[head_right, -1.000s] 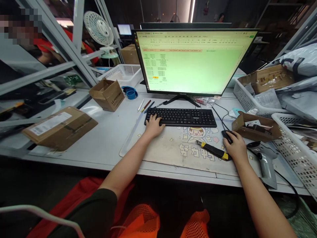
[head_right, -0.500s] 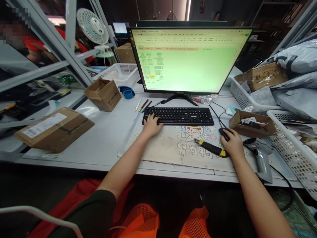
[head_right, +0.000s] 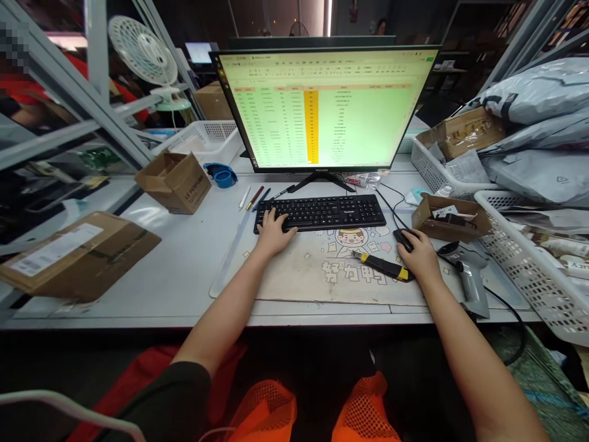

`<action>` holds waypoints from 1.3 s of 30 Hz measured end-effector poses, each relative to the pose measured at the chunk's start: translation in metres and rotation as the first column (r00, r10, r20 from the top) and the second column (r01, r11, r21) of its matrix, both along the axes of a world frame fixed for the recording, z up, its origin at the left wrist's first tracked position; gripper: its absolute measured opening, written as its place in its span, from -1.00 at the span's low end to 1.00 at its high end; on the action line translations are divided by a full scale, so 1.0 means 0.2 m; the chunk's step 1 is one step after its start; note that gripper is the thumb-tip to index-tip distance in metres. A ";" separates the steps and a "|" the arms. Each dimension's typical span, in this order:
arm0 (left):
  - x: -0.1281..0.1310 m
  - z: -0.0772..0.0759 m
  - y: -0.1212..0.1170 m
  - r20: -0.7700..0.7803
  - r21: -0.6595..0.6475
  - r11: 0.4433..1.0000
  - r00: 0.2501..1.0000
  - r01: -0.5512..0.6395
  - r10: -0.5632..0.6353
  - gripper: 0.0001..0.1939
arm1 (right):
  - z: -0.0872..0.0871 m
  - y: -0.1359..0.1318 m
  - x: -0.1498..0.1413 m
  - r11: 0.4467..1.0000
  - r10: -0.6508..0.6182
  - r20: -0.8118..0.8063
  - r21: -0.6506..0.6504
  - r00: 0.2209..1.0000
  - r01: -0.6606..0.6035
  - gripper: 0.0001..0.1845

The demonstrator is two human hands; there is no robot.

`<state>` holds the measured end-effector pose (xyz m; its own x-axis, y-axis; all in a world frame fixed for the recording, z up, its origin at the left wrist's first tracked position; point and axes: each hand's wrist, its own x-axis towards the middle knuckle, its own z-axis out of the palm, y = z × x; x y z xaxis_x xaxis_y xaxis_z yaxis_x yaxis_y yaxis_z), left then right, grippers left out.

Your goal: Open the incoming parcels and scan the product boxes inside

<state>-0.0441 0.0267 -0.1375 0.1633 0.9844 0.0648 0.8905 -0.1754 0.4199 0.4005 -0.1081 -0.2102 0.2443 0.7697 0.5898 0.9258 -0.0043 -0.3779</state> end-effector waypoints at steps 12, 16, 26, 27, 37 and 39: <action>0.01 -0.03 0.00 -0.026 0.048 0.999 0.999 0.021 -0.020 -0.37 | -0.01 0.03 0.02 0.998 -0.048 0.006 -0.035 0.999 0.048 -0.43; 0.01 -0.02 0.00 -0.024 0.038 0.999 1.000 0.015 -0.015 -0.36 | -0.02 0.03 0.02 0.999 -0.039 0.013 -0.032 0.999 0.039 -0.41; 0.01 -0.02 0.01 -0.083 0.006 1.000 0.996 0.018 -0.017 -0.37 | 0.03 -0.01 -0.03 0.999 0.031 0.009 0.021 0.999 -0.031 -0.51; 0.01 -0.02 0.01 -0.082 0.006 1.000 0.996 0.020 -0.020 -0.37 | 0.03 -0.01 -0.04 0.999 0.049 0.002 0.003 0.999 -0.049 -0.52; 0.01 -0.03 0.02 -0.106 0.010 1.000 0.994 0.025 -0.024 -0.36 | 0.03 -0.01 -0.04 0.999 0.031 -0.037 -0.027 0.999 -0.032 -0.53; 0.01 -0.03 0.02 -0.110 0.018 0.999 0.994 0.029 -0.027 -0.36 | 0.04 -0.01 -0.04 0.999 0.013 -0.041 -0.030 0.999 -0.014 -0.54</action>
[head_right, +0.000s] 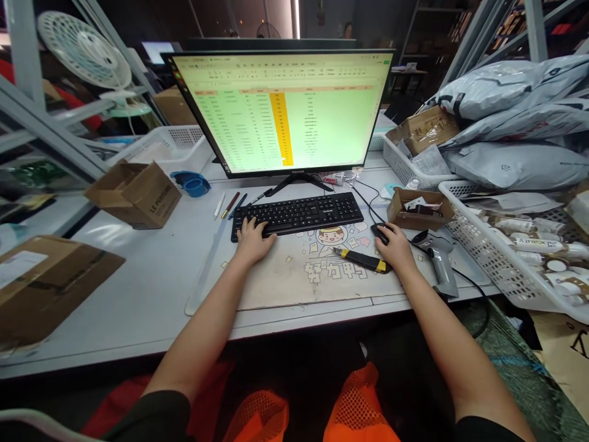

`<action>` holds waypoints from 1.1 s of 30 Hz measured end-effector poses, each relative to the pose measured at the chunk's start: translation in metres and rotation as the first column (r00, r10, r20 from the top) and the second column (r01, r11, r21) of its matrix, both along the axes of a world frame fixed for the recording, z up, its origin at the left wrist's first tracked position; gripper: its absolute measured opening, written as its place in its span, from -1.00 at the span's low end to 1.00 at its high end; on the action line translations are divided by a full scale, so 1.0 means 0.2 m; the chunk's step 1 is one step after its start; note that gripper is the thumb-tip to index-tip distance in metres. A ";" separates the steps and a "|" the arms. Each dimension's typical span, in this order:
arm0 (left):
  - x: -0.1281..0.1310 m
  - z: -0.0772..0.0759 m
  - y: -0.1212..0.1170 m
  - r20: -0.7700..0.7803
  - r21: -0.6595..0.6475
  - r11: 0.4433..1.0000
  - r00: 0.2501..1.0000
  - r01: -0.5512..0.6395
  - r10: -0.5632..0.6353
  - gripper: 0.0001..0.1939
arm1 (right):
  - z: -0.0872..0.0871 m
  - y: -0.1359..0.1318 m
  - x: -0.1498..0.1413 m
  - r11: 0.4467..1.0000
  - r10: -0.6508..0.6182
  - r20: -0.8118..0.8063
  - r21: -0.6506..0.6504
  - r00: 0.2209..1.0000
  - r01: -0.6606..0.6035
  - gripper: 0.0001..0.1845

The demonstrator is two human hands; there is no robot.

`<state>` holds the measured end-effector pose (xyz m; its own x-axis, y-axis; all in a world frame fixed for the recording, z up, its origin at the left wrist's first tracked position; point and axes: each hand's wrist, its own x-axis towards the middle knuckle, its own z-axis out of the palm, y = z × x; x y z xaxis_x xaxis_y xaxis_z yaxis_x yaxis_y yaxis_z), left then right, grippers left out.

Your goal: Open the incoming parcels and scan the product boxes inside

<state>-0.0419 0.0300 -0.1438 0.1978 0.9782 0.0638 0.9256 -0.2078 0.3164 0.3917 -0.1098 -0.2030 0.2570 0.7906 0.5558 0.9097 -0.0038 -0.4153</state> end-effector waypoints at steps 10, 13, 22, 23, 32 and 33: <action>0.19 0.03 -0.11 0.057 0.131 0.973 0.978 0.191 -0.200 -0.46 | 0.00 0.01 0.00 0.999 0.034 -0.019 0.006 0.999 -0.034 -0.52; 0.36 0.06 -0.14 0.008 0.130 0.919 0.926 0.373 -0.378 -0.46 | 0.01 0.01 -0.01 0.999 0.036 -0.016 -0.001 0.999 -0.036 -0.53; 0.88 0.04 0.00 -0.103 0.062 0.847 0.847 0.529 -0.521 -0.34 | 0.03 0.00 -0.02 0.999 0.027 -0.022 -0.045 0.999 -0.028 -0.45; 0.91 0.04 0.01 -0.111 0.074 0.845 0.846 0.530 -0.521 -0.34 | 0.03 0.00 -0.03 0.999 0.025 -0.023 -0.047 0.999 -0.026 -0.45; 0.98 0.02 -0.01 -0.185 0.193 0.831 0.851 0.522 -0.491 -0.43 | 0.02 0.01 -0.03 0.999 0.023 -0.044 -0.027 0.999 -0.025 -0.46; 0.96 0.01 -0.02 -0.182 0.201 0.827 0.850 0.525 -0.495 -0.45 | 0.02 0.01 -0.03 0.999 0.024 -0.044 -0.027 0.999 -0.026 -0.46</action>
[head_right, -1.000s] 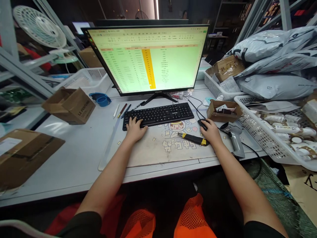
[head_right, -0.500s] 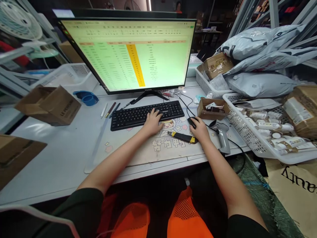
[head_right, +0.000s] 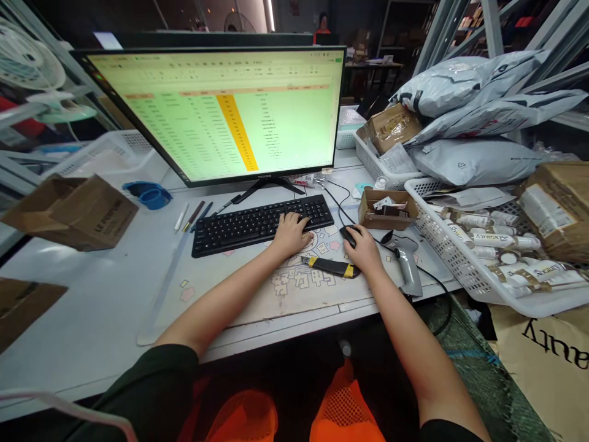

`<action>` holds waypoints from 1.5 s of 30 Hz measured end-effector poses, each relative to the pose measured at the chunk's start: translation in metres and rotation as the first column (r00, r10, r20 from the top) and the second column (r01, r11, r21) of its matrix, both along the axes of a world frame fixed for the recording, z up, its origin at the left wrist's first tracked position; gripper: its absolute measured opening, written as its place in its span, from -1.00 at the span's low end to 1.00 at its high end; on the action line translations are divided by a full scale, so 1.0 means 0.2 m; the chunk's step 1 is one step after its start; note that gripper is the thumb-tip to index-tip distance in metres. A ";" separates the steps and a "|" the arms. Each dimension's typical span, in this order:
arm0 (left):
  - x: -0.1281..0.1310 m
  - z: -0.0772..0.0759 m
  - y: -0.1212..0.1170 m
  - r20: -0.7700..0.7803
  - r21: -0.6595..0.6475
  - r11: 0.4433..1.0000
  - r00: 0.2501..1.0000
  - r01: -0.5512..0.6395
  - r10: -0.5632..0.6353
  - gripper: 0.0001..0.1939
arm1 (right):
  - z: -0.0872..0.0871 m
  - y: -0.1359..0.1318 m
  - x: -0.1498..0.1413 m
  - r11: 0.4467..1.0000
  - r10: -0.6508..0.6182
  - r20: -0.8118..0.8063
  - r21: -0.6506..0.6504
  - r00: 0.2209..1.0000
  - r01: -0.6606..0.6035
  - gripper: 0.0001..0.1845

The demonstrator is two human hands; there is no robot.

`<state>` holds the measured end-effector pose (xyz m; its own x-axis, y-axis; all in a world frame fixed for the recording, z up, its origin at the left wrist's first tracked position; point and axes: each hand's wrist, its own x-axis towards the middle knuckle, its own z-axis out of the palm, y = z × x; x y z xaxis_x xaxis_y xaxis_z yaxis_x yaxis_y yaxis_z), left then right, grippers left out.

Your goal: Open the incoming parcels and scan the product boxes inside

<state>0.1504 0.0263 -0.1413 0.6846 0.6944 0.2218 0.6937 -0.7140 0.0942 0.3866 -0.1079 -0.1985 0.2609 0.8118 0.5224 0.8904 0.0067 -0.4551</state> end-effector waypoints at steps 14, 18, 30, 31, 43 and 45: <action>-0.09 0.02 0.10 -0.018 -0.081 0.973 0.977 -0.215 0.214 -0.32 | 0.00 0.00 0.00 1.000 -0.003 -0.021 -0.017 1.000 0.002 -0.48; -0.10 0.02 0.13 -0.014 -0.064 0.968 0.971 -0.241 0.241 -0.31 | 0.00 0.01 0.00 1.000 -0.003 -0.032 -0.015 0.999 0.002 -0.49; -0.12 -0.01 0.00 0.045 0.046 0.985 0.986 -0.163 0.161 -0.55 | 0.00 0.01 0.01 1.000 -0.005 -0.028 -0.012 1.000 0.005 -0.49; -0.13 -0.01 -0.02 0.030 0.050 0.987 0.988 -0.155 0.153 -0.55 | 0.00 0.01 0.01 1.000 -0.005 -0.029 -0.012 1.000 0.005 -0.49; -0.13 -0.03 -0.12 0.002 -0.029 0.995 0.995 -0.098 0.099 -0.43 | 0.01 0.01 0.00 1.000 -0.005 -0.039 -0.005 0.999 0.005 -0.49; -0.12 -0.03 -0.12 0.004 -0.036 0.993 0.994 -0.111 0.111 -0.44 | 0.00 0.01 0.01 1.000 -0.007 -0.037 -0.004 0.999 0.007 -0.48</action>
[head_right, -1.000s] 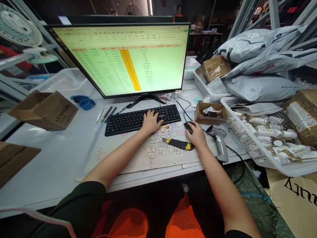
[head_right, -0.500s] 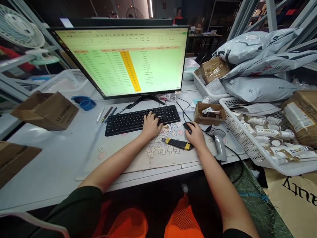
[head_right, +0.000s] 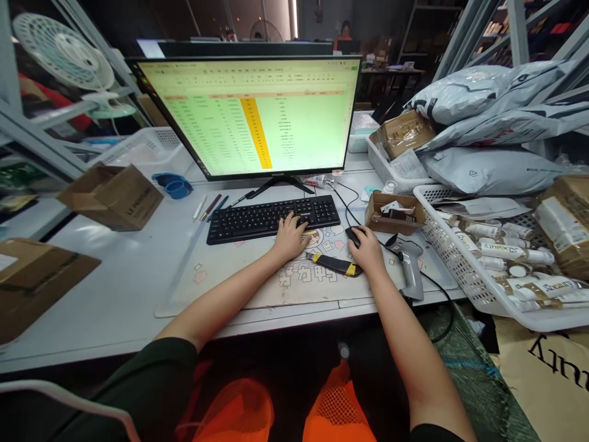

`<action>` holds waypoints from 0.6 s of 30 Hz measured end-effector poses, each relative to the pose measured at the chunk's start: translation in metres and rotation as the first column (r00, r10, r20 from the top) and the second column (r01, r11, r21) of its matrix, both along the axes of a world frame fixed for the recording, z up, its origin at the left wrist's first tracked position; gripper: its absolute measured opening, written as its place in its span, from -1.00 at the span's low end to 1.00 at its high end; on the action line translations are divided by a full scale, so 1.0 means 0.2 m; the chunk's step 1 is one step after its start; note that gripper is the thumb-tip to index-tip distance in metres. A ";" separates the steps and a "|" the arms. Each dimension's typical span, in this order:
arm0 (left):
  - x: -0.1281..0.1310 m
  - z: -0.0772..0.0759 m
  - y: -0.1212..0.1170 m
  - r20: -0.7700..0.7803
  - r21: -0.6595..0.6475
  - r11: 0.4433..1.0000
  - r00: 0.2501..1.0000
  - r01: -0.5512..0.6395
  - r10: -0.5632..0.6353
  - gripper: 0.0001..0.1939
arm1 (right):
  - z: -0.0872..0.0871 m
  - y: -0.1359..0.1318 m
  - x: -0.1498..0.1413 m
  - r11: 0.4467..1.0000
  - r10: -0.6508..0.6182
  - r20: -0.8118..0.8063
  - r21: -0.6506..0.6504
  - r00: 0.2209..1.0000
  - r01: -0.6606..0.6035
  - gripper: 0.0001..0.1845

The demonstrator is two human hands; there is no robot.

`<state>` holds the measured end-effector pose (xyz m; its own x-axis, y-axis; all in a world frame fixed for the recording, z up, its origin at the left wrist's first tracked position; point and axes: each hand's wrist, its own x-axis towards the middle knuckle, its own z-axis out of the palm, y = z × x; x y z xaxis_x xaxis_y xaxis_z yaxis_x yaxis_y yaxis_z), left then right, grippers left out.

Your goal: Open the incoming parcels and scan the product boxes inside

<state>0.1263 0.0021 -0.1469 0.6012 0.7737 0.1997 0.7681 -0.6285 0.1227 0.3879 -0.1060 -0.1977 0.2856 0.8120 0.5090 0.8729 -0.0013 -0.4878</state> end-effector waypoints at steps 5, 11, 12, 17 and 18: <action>0.01 0.00 -0.01 0.023 0.037 0.999 0.999 0.028 -0.029 -0.40 | 0.00 0.00 0.01 1.000 0.007 0.019 -0.001 1.000 -0.007 -0.48; 0.02 -0.02 -0.02 0.055 0.034 0.999 0.998 0.024 -0.025 -0.38 | -0.01 0.00 0.01 1.000 0.011 0.021 0.012 1.000 -0.012 -0.47; 0.02 -0.02 -0.03 0.060 0.034 0.999 0.998 0.020 -0.022 -0.37 | -0.01 0.00 0.01 1.000 0.012 0.021 0.012 1.000 -0.013 -0.46; 0.04 -0.03 -0.03 0.091 0.035 0.999 0.996 -0.001 -0.002 -0.34 | -0.02 0.00 0.02 1.000 0.010 0.016 0.023 1.000 -0.010 -0.45; 0.05 -0.03 -0.03 0.096 0.032 0.999 0.995 -0.003 0.000 -0.34 | -0.02 0.00 0.02 1.000 0.009 0.016 0.030 1.000 -0.009 -0.46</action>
